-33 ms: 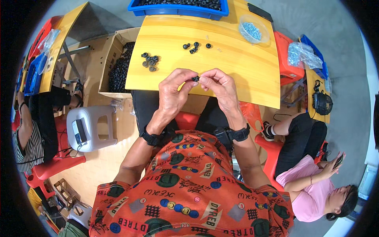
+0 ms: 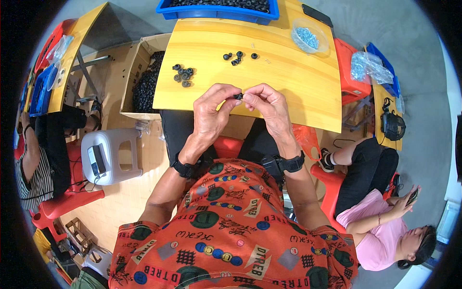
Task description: The person assembles components by hand by picking up a black rubber piece and a small metal pin, inserting the pin into the rubber piece, and placing the finished unit onto the table.
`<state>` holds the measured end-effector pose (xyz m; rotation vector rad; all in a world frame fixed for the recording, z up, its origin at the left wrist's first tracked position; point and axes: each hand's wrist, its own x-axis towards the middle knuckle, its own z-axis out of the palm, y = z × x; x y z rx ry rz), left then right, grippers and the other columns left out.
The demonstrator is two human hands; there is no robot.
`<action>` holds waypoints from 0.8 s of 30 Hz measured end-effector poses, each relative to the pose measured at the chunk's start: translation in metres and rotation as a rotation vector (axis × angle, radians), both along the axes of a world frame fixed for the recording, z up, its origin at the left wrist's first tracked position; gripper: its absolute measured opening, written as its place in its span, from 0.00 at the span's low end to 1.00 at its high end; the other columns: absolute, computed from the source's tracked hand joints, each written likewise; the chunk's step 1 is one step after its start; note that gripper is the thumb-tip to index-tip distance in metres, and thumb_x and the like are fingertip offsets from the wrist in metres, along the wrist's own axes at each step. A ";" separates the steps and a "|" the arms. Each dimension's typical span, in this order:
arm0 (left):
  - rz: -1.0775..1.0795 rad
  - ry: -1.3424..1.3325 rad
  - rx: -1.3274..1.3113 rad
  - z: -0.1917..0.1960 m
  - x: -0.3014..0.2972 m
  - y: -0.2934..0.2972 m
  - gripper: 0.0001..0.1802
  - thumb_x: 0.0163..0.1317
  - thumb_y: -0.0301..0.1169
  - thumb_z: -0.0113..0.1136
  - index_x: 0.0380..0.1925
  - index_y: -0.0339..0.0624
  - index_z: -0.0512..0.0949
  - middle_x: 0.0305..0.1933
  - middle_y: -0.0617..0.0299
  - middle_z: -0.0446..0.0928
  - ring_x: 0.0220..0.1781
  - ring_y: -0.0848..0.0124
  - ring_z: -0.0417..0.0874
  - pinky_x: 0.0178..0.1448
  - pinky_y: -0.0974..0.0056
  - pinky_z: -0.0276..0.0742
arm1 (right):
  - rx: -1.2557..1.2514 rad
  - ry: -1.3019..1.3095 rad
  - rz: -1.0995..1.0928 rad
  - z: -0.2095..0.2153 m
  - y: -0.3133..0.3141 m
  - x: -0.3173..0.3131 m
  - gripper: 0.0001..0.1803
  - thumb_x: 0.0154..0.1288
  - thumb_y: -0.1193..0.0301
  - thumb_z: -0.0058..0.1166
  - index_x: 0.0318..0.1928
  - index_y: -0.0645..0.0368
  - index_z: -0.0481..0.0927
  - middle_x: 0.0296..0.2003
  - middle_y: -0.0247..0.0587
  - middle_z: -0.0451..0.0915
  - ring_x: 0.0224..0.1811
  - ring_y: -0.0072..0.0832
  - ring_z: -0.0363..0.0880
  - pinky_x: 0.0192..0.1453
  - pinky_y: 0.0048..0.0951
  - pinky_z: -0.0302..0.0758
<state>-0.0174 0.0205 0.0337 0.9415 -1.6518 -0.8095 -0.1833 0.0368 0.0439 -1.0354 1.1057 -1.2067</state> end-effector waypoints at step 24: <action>-0.012 -0.112 -0.025 0.014 0.011 0.008 0.16 0.49 0.17 0.68 0.39 0.38 0.81 0.33 0.58 0.82 0.34 0.69 0.83 0.40 0.67 0.79 | 0.231 -0.355 0.235 -0.013 -0.002 -0.006 0.14 0.65 0.69 0.61 0.48 0.59 0.76 0.41 0.33 0.77 0.42 0.21 0.77 0.46 0.23 0.76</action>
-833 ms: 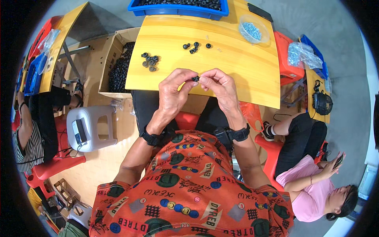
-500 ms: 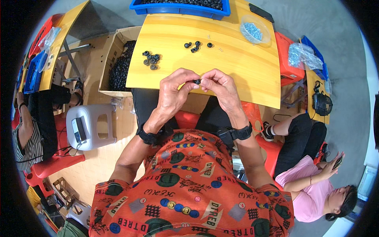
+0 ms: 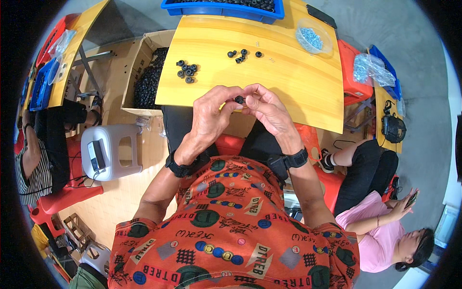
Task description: The person assembles components by hand by picking up a black rubber piece and a small metal pin, inserting the pin into the rubber piece, and placing the finished unit onto the table.
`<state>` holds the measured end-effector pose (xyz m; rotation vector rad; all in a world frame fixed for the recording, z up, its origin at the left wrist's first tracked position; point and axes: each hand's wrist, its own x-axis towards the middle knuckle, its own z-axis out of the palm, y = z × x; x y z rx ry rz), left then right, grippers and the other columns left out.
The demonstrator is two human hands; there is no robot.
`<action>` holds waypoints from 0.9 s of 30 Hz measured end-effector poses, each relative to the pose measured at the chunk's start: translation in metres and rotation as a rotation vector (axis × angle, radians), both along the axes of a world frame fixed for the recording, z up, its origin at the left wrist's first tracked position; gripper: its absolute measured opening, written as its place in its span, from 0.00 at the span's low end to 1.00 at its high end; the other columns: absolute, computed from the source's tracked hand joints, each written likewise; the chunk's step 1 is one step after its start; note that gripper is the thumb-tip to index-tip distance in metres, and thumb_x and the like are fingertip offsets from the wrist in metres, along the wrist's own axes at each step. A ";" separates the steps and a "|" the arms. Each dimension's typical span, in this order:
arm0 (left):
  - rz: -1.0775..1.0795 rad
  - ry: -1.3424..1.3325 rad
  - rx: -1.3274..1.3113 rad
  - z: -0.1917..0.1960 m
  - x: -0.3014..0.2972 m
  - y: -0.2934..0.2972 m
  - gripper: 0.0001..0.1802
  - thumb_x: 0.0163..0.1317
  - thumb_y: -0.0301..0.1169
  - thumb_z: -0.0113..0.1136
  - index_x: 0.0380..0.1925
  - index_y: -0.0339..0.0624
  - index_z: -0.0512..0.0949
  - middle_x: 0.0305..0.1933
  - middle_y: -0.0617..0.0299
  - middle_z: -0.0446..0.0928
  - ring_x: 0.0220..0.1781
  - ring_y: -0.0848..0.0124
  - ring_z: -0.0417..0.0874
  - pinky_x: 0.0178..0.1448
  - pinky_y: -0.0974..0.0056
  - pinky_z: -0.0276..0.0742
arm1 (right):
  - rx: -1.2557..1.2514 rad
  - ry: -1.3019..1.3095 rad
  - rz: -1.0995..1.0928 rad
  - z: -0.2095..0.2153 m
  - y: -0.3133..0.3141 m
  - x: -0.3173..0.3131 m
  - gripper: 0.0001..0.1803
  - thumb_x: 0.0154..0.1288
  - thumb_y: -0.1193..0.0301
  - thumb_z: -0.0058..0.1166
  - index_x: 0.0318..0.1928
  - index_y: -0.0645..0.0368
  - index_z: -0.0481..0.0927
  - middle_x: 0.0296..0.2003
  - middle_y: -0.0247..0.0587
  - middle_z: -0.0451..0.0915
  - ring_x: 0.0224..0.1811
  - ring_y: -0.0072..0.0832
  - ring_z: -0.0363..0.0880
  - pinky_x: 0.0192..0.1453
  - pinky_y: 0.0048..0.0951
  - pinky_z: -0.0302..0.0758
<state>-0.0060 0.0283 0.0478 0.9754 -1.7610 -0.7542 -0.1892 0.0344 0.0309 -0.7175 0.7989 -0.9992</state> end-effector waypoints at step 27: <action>-0.054 0.004 -0.125 -0.003 0.004 0.003 0.16 0.46 0.16 0.66 0.38 0.38 0.83 0.39 0.57 0.83 0.42 0.58 0.80 0.47 0.61 0.77 | -0.032 -0.033 0.003 0.019 0.018 0.011 0.18 0.68 0.72 0.57 0.55 0.59 0.69 0.39 0.34 0.79 0.44 0.21 0.77 0.52 0.24 0.74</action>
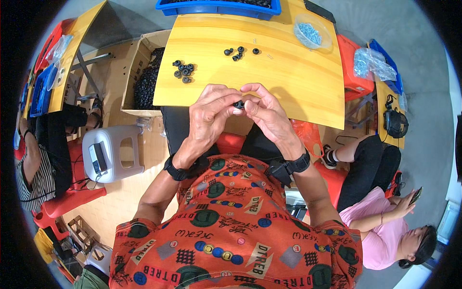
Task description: The person assembles components by hand by picking up a black rubber piece and a small metal pin, inserting the pin into the rubber piece, and placing the finished unit onto the table.
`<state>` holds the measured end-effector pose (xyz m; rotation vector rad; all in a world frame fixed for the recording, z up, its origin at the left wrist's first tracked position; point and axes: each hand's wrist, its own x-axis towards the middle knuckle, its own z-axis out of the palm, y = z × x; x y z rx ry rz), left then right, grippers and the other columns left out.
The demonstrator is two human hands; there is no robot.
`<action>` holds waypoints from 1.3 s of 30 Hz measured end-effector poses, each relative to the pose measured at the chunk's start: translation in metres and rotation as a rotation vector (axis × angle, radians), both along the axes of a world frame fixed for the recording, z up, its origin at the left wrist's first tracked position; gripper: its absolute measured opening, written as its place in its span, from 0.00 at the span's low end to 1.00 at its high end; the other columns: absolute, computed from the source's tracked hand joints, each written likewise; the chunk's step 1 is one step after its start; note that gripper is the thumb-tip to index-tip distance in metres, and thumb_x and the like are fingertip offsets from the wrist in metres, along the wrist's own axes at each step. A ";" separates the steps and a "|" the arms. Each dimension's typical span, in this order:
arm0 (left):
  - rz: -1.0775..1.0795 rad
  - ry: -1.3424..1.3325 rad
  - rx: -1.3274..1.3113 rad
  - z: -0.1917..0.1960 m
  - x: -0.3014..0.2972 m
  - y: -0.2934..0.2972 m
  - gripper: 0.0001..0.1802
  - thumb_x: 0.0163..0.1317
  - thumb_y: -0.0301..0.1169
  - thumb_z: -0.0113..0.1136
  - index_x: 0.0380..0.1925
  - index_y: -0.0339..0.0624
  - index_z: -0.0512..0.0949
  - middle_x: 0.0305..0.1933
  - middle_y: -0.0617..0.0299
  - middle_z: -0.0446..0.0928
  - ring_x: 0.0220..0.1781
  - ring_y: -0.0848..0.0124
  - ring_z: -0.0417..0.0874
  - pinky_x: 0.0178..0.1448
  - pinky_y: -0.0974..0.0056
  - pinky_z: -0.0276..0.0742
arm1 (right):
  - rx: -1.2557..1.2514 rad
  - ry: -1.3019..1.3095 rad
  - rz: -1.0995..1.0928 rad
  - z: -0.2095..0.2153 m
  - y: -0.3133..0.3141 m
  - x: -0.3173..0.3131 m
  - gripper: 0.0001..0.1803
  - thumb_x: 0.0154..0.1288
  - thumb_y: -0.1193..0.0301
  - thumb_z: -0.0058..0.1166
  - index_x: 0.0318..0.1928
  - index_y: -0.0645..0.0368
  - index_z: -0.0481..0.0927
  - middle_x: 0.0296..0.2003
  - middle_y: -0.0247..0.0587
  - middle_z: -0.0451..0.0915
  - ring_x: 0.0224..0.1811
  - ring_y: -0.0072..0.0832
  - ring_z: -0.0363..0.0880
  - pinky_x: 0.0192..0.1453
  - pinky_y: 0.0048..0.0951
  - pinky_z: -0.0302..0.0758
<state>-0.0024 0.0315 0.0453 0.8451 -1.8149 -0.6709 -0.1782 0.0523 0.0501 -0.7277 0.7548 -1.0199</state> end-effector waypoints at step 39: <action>0.583 -0.361 0.201 -0.049 0.085 -0.051 0.18 0.57 0.20 0.59 0.50 0.34 0.78 0.44 0.50 0.78 0.47 0.54 0.79 0.51 0.57 0.75 | -0.344 0.813 -0.397 -0.040 -0.009 -0.027 0.09 0.66 0.70 0.58 0.41 0.63 0.81 0.31 0.32 0.80 0.31 0.17 0.72 0.38 0.22 0.72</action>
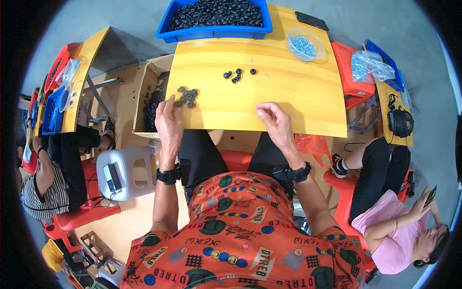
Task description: The person assembles components by hand by picking up a black rubber piece and a small metal pin, inserting the pin into the rubber piece, and placing the finished unit onto the table.
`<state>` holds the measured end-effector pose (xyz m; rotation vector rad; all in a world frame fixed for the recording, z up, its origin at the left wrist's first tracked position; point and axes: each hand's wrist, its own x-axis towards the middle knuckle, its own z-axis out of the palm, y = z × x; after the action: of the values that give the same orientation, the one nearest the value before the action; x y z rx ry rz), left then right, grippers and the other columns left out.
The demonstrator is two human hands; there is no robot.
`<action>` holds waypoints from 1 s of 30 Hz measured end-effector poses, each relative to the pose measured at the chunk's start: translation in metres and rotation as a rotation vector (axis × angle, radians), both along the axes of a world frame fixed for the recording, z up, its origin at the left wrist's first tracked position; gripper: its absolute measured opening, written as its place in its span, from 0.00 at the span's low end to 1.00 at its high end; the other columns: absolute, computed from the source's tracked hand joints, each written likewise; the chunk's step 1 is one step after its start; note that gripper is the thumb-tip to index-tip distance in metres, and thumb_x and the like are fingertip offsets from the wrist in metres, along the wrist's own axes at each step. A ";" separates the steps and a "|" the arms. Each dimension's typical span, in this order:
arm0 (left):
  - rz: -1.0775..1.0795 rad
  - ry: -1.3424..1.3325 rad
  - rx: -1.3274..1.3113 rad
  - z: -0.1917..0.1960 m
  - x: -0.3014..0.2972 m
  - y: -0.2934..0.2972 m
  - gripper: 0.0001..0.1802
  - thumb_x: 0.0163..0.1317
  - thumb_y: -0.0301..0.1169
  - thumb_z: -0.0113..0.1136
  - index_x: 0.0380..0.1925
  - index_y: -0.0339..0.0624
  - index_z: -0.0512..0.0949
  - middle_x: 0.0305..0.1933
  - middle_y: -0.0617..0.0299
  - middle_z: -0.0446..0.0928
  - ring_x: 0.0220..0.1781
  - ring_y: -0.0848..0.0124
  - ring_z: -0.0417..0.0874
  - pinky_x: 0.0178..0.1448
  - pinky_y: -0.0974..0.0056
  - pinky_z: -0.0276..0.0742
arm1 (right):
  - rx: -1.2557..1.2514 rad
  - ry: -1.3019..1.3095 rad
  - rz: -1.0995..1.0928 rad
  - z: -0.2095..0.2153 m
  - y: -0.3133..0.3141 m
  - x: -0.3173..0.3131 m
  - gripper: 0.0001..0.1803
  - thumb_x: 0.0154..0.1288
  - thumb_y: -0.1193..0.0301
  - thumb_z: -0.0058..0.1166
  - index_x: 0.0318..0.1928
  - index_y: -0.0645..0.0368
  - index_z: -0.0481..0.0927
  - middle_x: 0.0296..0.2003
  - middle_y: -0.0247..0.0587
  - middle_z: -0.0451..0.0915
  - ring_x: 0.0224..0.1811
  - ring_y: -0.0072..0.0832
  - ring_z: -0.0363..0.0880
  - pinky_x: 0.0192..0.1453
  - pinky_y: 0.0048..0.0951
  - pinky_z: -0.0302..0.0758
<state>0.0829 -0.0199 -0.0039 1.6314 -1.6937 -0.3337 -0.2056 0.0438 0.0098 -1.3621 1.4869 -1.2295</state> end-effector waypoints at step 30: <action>-0.301 0.291 -0.043 0.010 -0.111 -0.005 0.14 0.56 0.20 0.60 0.44 0.37 0.80 0.34 0.54 0.77 0.31 0.62 0.80 0.38 0.63 0.76 | -0.176 0.477 -0.273 -0.006 -0.076 -0.035 0.08 0.60 0.74 0.57 0.40 0.62 0.81 0.32 0.48 0.82 0.36 0.43 0.82 0.42 0.39 0.77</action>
<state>-0.0282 -0.0249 0.0060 1.2270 -1.7034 -0.6439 -0.2410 -0.0322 0.0033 -1.6961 1.9841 -1.2814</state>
